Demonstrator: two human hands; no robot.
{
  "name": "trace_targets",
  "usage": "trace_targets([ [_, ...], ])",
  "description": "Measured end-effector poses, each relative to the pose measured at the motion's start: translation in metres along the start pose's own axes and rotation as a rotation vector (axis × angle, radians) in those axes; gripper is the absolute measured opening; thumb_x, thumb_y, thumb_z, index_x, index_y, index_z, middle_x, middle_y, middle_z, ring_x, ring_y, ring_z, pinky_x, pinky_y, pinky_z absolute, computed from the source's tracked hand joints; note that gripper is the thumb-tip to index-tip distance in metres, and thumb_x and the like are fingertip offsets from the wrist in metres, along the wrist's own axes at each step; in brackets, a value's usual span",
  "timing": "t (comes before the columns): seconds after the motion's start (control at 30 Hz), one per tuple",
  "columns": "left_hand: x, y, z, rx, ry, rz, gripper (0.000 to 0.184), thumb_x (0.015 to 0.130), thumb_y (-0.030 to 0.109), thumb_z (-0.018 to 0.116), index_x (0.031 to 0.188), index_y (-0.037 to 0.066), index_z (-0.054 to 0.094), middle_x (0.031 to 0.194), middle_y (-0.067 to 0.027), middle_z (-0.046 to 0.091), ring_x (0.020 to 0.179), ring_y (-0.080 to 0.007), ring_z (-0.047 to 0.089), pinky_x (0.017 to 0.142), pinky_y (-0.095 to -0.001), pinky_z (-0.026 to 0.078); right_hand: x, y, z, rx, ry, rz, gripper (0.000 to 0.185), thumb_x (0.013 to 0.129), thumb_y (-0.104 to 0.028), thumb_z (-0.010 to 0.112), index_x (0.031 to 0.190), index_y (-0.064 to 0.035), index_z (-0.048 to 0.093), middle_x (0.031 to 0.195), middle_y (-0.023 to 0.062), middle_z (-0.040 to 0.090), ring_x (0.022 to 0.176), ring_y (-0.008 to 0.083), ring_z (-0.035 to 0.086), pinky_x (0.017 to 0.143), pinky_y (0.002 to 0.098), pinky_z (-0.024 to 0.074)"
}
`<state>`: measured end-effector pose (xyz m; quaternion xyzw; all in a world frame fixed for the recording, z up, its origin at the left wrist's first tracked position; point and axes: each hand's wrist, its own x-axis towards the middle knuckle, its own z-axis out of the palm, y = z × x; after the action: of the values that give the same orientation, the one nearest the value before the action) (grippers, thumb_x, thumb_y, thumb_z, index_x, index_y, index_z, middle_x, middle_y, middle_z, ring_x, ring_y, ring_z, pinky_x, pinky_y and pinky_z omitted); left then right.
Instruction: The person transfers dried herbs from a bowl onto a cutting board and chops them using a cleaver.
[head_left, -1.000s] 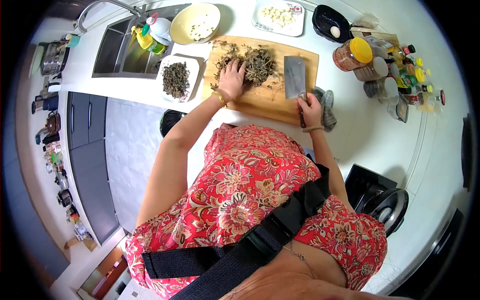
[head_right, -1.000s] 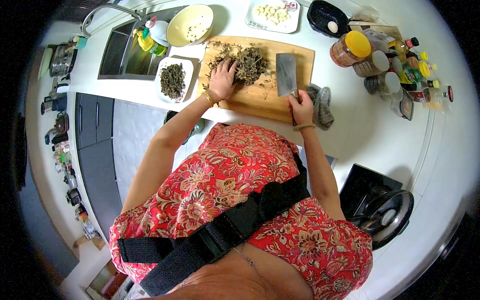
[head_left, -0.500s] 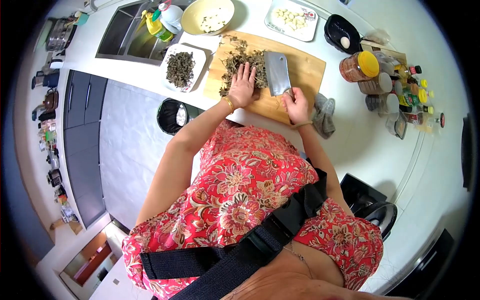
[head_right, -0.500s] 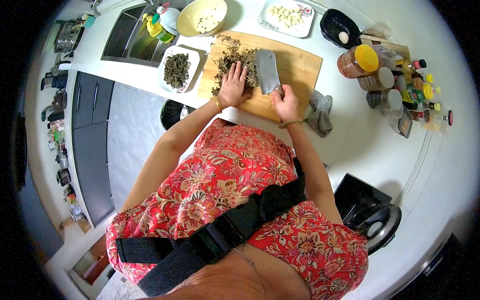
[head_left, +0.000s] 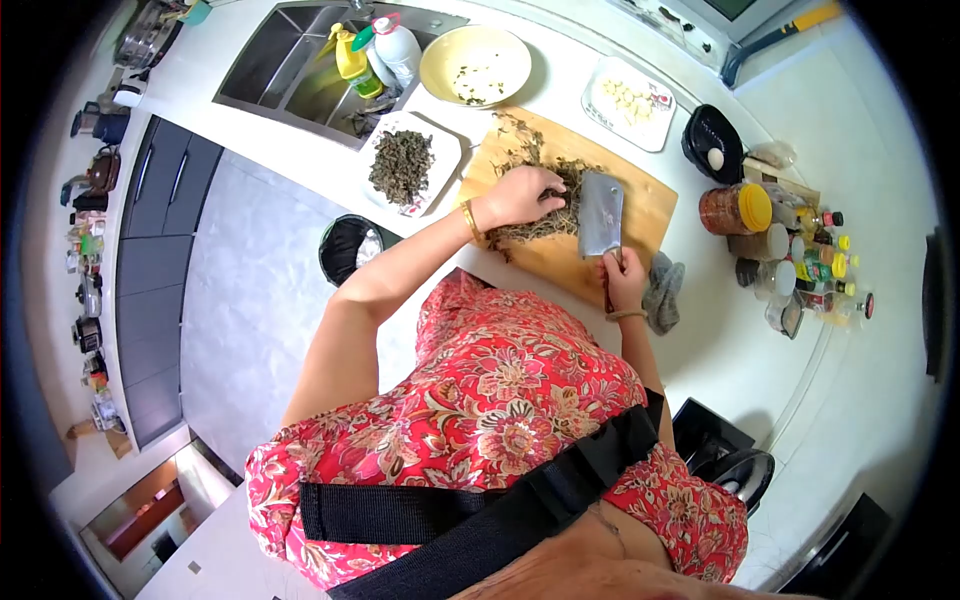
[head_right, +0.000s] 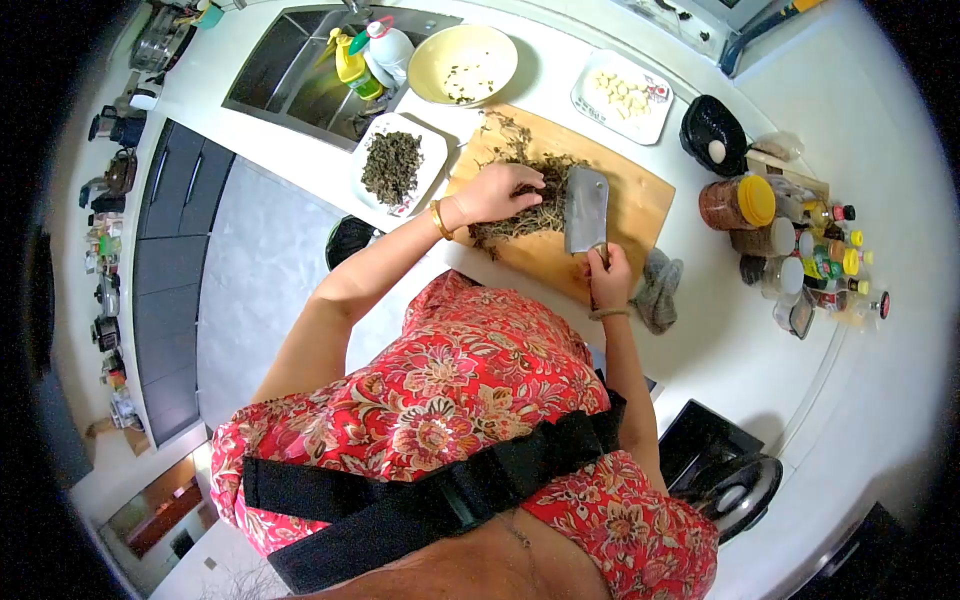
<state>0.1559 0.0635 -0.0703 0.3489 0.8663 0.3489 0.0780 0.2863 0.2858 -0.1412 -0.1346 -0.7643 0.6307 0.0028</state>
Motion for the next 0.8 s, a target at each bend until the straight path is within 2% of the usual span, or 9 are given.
trace_targets([
  [0.03, 0.004, 0.006, -0.007, -0.057, 0.049, 0.010, 0.022, 0.076, 0.021, 0.064, 0.089, 0.003, 0.065, 0.086, -0.0118, 0.065, 0.075, -0.0255, 0.062, 0.069, -0.0314, 0.049, -0.004, -0.001, -0.009, 0.158, -0.002, 0.128, 0.011, 0.084, -0.011, 0.055, 0.086, -0.0014, 0.051, 0.069, 0.0022, 0.055, 0.057, 0.0085, 0.052, 0.052, 0.0235, 0.0428],
  [0.13, 0.010, -0.003, -0.032, -0.072, 0.192, -0.189, 0.021, 0.082, 0.022, 0.060, 0.084, 0.001, 0.065, 0.072, -0.0080, 0.066, 0.064, -0.0157, 0.062, 0.060, -0.0262, 0.049, -0.011, -0.007, -0.017, 0.130, 0.020, 0.120, 0.010, 0.084, -0.011, 0.055, 0.084, -0.0015, 0.051, 0.069, 0.0022, 0.056, 0.058, 0.0086, 0.053, 0.052, 0.0232, 0.0428],
  [0.17, 0.017, -0.027, -0.022, -0.336, 0.211, -0.336, 0.029, 0.086, 0.025, 0.055, 0.085, -0.003, 0.063, 0.074, -0.0093, 0.065, 0.063, -0.0138, 0.062, 0.059, -0.0239, 0.050, -0.009, -0.010, -0.024, 0.125, 0.047, 0.127, 0.010, 0.084, -0.011, 0.055, 0.084, -0.0016, 0.052, 0.070, 0.0024, 0.056, 0.058, 0.0087, 0.053, 0.052, 0.0231, 0.0428],
  [0.23, 0.016, -0.041, -0.035, -0.841, 0.236, -0.660, 0.033, 0.090, 0.026, 0.050, 0.092, -0.006, 0.058, 0.077, -0.0115, 0.064, 0.062, -0.0136, 0.062, 0.057, -0.0221, 0.051, -0.015, -0.021, -0.028, 0.134, 0.076, 0.137, 0.010, 0.084, -0.011, 0.055, 0.086, -0.0016, 0.052, 0.071, 0.0025, 0.057, 0.059, 0.0085, 0.053, 0.052, 0.0227, 0.0429],
  [0.37, 0.016, -0.089, -0.035, -1.222, 0.425, -0.918, 0.040, 0.091, 0.026, 0.047, 0.100, -0.012, 0.047, 0.078, -0.0170, 0.062, 0.063, -0.0200, 0.063, 0.050, -0.0231, 0.054, -0.021, -0.012, -0.040, 0.090, 0.165, 0.078, 0.015, 0.085, -0.012, 0.056, 0.094, -0.0009, 0.052, 0.073, 0.0030, 0.058, 0.061, 0.0077, 0.054, 0.051, 0.0215, 0.0433],
  [0.47, 0.037, -0.110, -0.022, -1.417, 0.532, -0.947, 0.045, 0.091, 0.030, 0.046, 0.106, -0.013, 0.043, 0.089, -0.0219, 0.059, 0.070, -0.0285, 0.063, 0.053, -0.0257, 0.056, -0.012, -0.005, -0.057, -0.087, 0.308, -0.030, 0.021, 0.085, -0.014, 0.056, 0.102, -0.0012, 0.053, 0.074, 0.0030, 0.057, 0.060, 0.0078, 0.053, 0.052, 0.0236, 0.0441],
  [0.57, 0.051, -0.122, -0.017, -1.521, 0.532, -0.912, 0.046, 0.091, 0.031, 0.046, 0.107, -0.011, 0.045, 0.088, -0.0211, 0.060, 0.070, -0.0284, 0.063, 0.054, -0.0257, 0.056, -0.011, -0.010, -0.060, -0.207, 0.380, -0.050, 0.022, 0.085, -0.014, 0.055, 0.104, -0.0027, 0.053, 0.078, 0.0053, 0.059, 0.063, 0.0122, 0.055, 0.056, 0.0277, 0.0458],
  [0.67, 0.068, -0.140, -0.006, -1.573, 0.550, -0.861, 0.034, 0.091, 0.021, 0.042, 0.106, -0.009, 0.047, 0.089, -0.0209, 0.060, 0.071, -0.0279, 0.064, 0.054, -0.0268, 0.057, -0.012, -0.013, -0.061, -0.570, 0.445, -0.224, 0.023, 0.083, -0.012, 0.057, 0.105, -0.0037, 0.054, 0.087, 0.0106, 0.060, 0.070, 0.0214, 0.058, 0.063, 0.0322, 0.0471],
  [0.8, 0.074, -0.138, -0.014, -1.591, 0.603, -0.905, 0.027, 0.088, 0.005, 0.035, 0.105, -0.011, 0.047, 0.089, -0.0218, 0.060, 0.069, -0.0276, 0.064, 0.054, -0.0274, 0.057, -0.009, 0.004, -0.062, -0.696, 0.417, -0.298, 0.028, 0.080, -0.008, 0.058, 0.107, -0.0043, 0.053, 0.097, 0.0151, 0.057, 0.084, 0.0300, 0.056, 0.072, 0.0368, 0.0460],
])
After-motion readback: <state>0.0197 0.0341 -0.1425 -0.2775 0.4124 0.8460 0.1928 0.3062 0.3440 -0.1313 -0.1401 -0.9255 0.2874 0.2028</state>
